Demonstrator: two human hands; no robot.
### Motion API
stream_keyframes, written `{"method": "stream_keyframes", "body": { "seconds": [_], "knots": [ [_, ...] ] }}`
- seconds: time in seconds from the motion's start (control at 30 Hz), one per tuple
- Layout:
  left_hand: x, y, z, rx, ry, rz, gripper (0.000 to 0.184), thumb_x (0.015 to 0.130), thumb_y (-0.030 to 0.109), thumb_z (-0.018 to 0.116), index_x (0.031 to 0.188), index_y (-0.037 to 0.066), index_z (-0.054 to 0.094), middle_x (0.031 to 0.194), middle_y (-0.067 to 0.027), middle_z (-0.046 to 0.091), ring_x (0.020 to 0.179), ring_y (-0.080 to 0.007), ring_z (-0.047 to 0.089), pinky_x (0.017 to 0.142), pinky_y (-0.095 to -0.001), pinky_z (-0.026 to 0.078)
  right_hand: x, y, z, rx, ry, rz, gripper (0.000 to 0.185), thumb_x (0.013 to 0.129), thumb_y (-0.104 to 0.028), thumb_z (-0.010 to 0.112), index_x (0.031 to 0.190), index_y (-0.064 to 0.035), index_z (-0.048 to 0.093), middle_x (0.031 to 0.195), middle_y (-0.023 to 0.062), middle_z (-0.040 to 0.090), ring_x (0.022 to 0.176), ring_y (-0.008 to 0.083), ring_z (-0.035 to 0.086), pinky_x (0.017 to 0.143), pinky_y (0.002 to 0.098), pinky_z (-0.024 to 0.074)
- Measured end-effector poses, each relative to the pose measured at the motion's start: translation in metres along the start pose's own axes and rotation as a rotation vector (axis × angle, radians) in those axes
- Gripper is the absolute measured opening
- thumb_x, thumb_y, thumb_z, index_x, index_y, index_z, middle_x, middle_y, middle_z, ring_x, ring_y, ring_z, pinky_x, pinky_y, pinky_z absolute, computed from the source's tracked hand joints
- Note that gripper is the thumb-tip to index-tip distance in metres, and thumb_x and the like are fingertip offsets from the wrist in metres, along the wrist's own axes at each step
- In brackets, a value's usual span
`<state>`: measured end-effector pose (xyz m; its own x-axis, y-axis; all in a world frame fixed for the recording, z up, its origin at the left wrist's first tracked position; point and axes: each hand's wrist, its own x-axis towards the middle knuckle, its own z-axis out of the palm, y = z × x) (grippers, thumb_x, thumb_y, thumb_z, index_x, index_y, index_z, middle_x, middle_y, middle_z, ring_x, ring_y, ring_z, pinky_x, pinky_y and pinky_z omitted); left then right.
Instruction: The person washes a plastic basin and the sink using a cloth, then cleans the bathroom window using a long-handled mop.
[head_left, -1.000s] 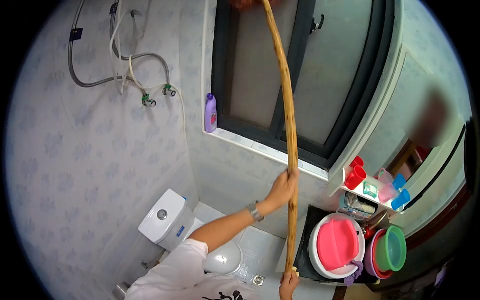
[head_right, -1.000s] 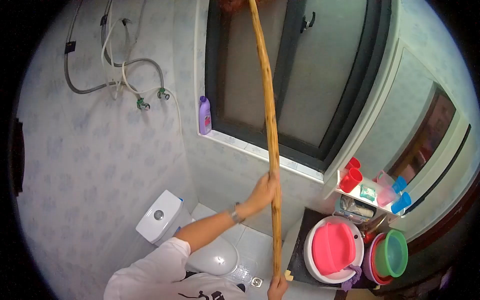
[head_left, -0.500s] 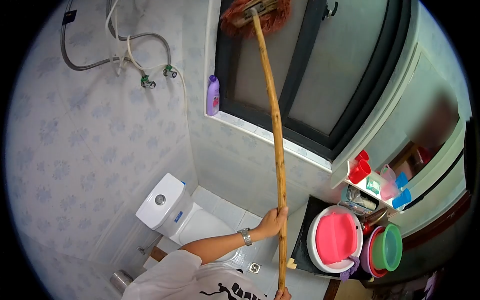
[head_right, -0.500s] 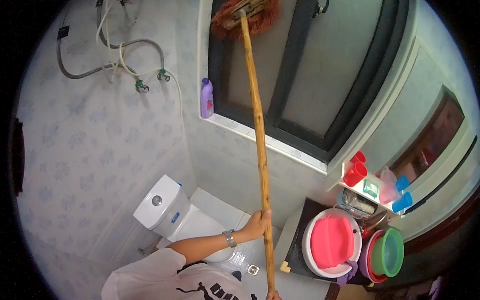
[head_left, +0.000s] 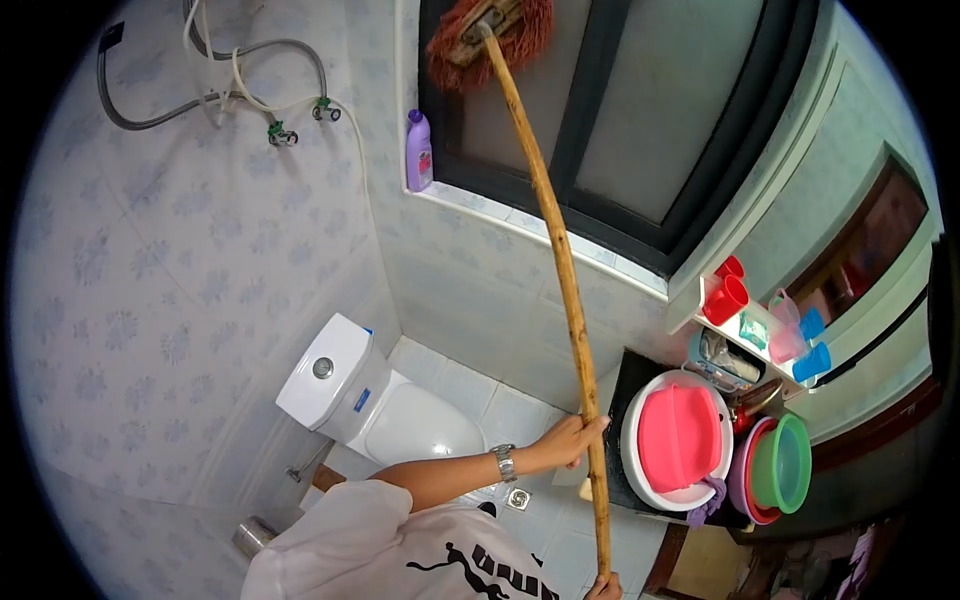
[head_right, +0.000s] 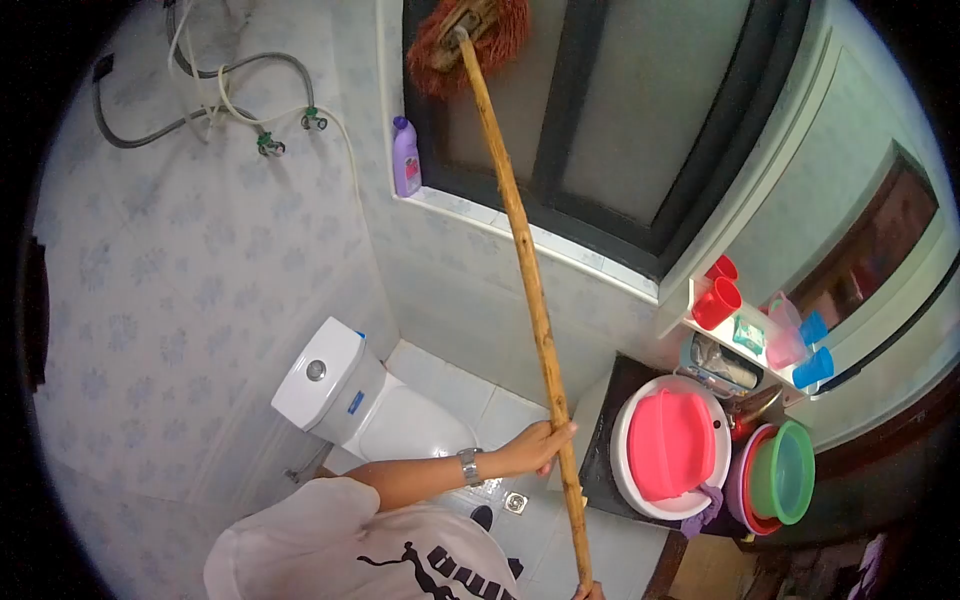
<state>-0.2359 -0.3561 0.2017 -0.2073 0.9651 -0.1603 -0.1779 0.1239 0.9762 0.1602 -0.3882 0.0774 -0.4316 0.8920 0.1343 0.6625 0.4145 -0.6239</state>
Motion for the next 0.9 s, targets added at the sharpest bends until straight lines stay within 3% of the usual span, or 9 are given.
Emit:
{"method": "stream_keyframes", "body": {
  "seconds": [0.17, 0.23, 0.47, 0.53, 0.63, 0.7, 0.87, 0.9],
  "knots": [
    [0.002, 0.016, 0.016, -0.058, -0.031, 0.018, 0.047, 0.098, 0.048, 0.040, 0.088, 0.002, 0.047, 0.067, -0.0049, 0.055, 0.045, -0.0080, 0.052, 0.039, -0.0214, 0.043, -0.005, 0.027, -0.004, 0.002, -0.027, 0.054, 0.025, 0.091, -0.023, 0.049, 0.075, -0.0038, 0.050, 0.063, 0.0210, 0.048, 0.056, 0.0394, 0.046, 0.053, 0.0463, 0.0380],
    [0.008, 0.005, 0.021, -0.218, 0.226, 0.074, 0.043, 0.098, 0.045, 0.041, 0.093, 0.003, 0.045, 0.069, -0.0054, 0.057, 0.044, -0.0080, 0.052, 0.040, -0.0216, 0.044, -0.016, 0.042, -0.003, -0.087, -0.035, 0.085, 0.023, 0.090, -0.023, 0.050, 0.077, -0.0038, 0.052, 0.064, 0.0223, 0.052, 0.058, 0.0410, 0.050, 0.054, 0.0475, 0.0403],
    [0.006, -0.059, 0.022, -0.217, 0.121, -0.107, 0.040, 0.099, 0.043, 0.040, 0.096, 0.003, 0.045, 0.071, -0.0073, 0.059, 0.047, -0.0092, 0.054, 0.040, -0.0220, 0.046, -0.049, 0.043, -0.049, -0.175, -0.207, 0.117, 0.021, 0.089, -0.023, 0.052, 0.083, -0.0031, 0.057, 0.069, 0.0240, 0.057, 0.064, 0.0454, 0.054, 0.057, 0.0499, 0.0443],
    [0.007, -0.073, 0.023, -0.239, 0.176, -0.249, 0.041, 0.098, 0.044, 0.040, 0.096, 0.003, 0.045, 0.071, -0.0081, 0.059, 0.051, -0.0100, 0.056, 0.040, -0.0223, 0.047, -0.043, 0.042, -0.056, -0.228, -0.233, 0.174, 0.022, 0.089, -0.023, 0.052, 0.084, -0.0025, 0.057, 0.070, 0.0243, 0.057, 0.065, 0.0454, 0.054, 0.058, 0.0499, 0.0443],
    [0.008, -0.083, 0.020, -0.262, 0.125, -0.209, 0.043, 0.098, 0.045, 0.040, 0.095, 0.003, 0.045, 0.072, -0.0087, 0.059, 0.051, -0.0105, 0.056, 0.041, -0.0239, 0.048, -0.034, 0.047, -0.064, -0.307, -0.227, 0.194, 0.024, 0.089, -0.024, 0.051, 0.088, -0.0009, 0.057, 0.075, 0.0264, 0.058, 0.070, 0.0464, 0.055, 0.061, 0.0506, 0.0440],
    [0.010, -0.081, 0.024, -0.260, 0.122, -0.217, 0.043, 0.098, 0.045, 0.040, 0.094, 0.002, 0.046, 0.072, -0.0084, 0.059, 0.051, -0.0107, 0.056, 0.042, -0.0244, 0.049, -0.024, 0.028, -0.078, -0.272, -0.286, 0.380, 0.026, 0.090, -0.026, 0.051, 0.094, -0.0014, 0.058, 0.079, 0.0268, 0.060, 0.073, 0.0470, 0.056, 0.063, 0.0513, 0.0451],
    [0.027, -0.061, 0.041, -0.273, 0.108, -0.222, 0.040, 0.097, 0.044, 0.042, 0.099, 0.004, 0.043, 0.077, -0.0067, 0.056, 0.050, -0.0094, 0.056, 0.040, -0.0231, 0.048, -0.009, 0.045, -0.100, -0.380, -0.215, 0.376, 0.036, 0.091, -0.035, 0.049, 0.104, -0.0031, 0.060, 0.084, 0.0254, 0.062, 0.079, 0.0464, 0.058, 0.069, 0.0512, 0.0477],
    [0.030, -0.053, 0.045, -0.269, 0.080, -0.208, 0.043, 0.097, 0.046, 0.042, 0.097, 0.003, 0.043, 0.076, -0.0073, 0.057, 0.052, -0.0104, 0.057, 0.042, -0.0237, 0.049, -0.006, 0.064, -0.107, -0.407, -0.166, 0.245, 0.037, 0.091, -0.036, 0.048, 0.104, -0.0030, 0.060, 0.087, 0.0257, 0.062, 0.082, 0.0460, 0.058, 0.070, 0.0514, 0.0474]
  ]
}}
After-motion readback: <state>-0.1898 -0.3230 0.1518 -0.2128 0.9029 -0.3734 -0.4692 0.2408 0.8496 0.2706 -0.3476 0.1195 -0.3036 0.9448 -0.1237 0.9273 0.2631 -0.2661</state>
